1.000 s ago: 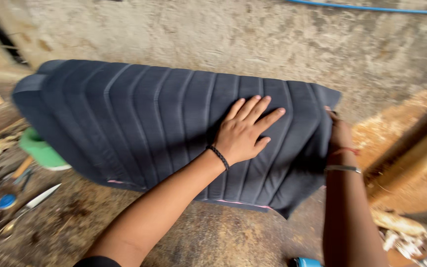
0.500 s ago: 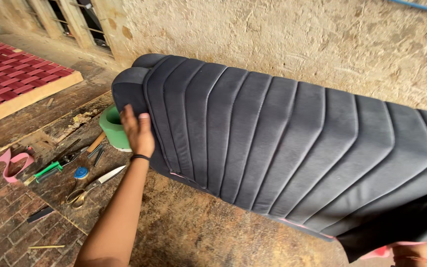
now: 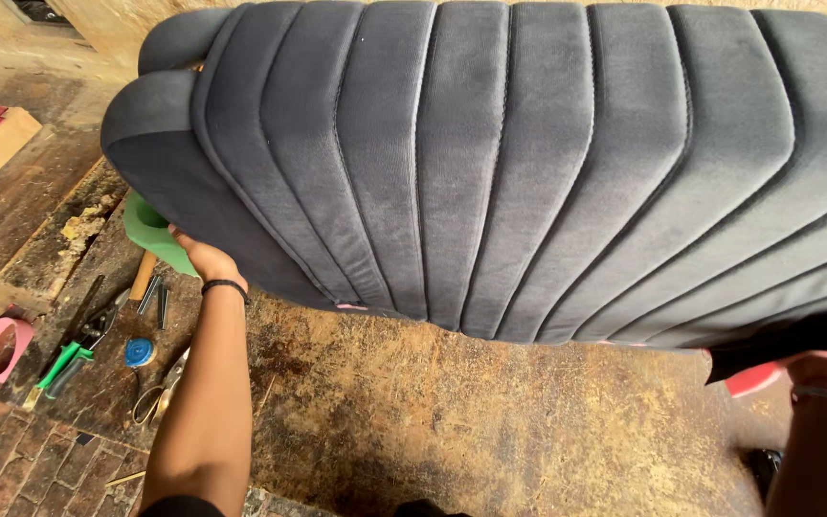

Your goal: The person carries a padded fabric panel to a workbench, lays it over a seat cushion base, aligns its edges, and staples the fabric edge to the base with a pneumatic staple gun. They then press the panel flat, reposition it, and trim excess pink foam edging from the seam using shears.

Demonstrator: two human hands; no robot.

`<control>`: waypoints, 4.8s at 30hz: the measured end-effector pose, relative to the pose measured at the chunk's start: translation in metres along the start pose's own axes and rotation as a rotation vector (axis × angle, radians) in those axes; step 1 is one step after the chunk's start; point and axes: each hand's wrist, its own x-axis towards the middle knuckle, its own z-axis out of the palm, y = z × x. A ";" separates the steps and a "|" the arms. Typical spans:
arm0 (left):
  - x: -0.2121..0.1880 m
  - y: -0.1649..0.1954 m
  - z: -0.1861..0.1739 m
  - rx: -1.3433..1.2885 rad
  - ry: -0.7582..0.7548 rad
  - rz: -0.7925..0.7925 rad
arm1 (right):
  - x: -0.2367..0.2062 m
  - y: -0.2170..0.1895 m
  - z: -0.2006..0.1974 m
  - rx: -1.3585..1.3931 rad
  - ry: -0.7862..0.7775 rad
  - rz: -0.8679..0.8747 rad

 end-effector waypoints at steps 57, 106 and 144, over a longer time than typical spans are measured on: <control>-0.327 -0.116 0.036 0.837 -1.522 0.282 | -0.370 0.065 0.090 -0.670 -1.123 -0.981; -0.434 -0.157 -0.002 1.200 -0.934 0.666 | -0.427 0.039 -0.011 -0.931 -0.765 0.123; -0.360 -0.071 -0.131 0.926 -1.161 0.956 | -0.480 0.037 0.038 -1.073 -0.738 0.087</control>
